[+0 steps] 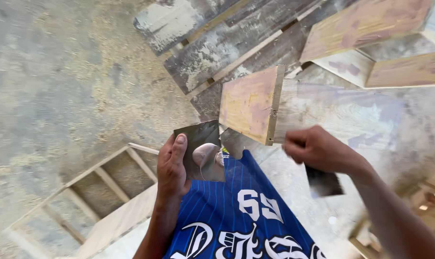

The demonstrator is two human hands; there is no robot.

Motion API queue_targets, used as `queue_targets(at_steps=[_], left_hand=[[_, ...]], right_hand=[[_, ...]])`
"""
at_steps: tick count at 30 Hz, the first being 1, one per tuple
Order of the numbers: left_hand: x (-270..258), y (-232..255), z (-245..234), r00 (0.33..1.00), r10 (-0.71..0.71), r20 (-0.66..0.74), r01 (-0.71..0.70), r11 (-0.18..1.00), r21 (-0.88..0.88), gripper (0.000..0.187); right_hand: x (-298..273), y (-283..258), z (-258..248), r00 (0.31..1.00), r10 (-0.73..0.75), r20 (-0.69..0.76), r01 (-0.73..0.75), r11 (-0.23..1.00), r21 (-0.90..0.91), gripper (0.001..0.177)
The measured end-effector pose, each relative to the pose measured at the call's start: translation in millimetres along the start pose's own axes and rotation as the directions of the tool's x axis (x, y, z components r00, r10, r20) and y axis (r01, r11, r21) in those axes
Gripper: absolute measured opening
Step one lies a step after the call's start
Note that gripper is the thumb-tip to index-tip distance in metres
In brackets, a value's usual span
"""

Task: The person applies wood filler to the edges and corners of wooden furniture frames using a putty knife and a scraper. The person moves between multiple frames, scoops filler from a container, and smooths it into gaps.

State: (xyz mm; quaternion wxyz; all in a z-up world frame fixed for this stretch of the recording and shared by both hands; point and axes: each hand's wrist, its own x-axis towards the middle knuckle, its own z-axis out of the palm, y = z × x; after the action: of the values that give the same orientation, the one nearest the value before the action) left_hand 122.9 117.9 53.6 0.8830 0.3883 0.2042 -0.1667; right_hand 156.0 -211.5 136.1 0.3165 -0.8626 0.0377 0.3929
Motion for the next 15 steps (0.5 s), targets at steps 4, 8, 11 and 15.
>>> queue_targets(at_steps=[4,8,11,15], left_hand=[[-17.4,5.8,14.9,0.994,0.064,-0.094,-0.062,0.998,0.025,0.030],[-27.2,-5.6,32.8,0.985,0.100,-0.140,-0.095,0.994,0.045,0.028],[-37.0,-13.4,41.3,0.984,0.150,-0.092,-0.144,0.987,0.075,0.029],[-40.9,-17.8,47.7,0.986,0.138,-0.094,-0.133,0.990,0.056,0.029]], right_hand=[[-10.9,-14.5,-24.3,0.973,-0.190,0.131,0.193,0.981,-0.010,0.038],[9.8,-3.5,-29.7,0.940,-0.309,-0.147,0.301,0.951,-0.071,0.027],[24.5,10.0,-9.6,0.846,-0.450,-0.285,0.421,0.893,-0.160,0.023],[27.7,15.8,2.1,0.742,-0.581,-0.335,0.562,0.811,-0.164,0.018]])
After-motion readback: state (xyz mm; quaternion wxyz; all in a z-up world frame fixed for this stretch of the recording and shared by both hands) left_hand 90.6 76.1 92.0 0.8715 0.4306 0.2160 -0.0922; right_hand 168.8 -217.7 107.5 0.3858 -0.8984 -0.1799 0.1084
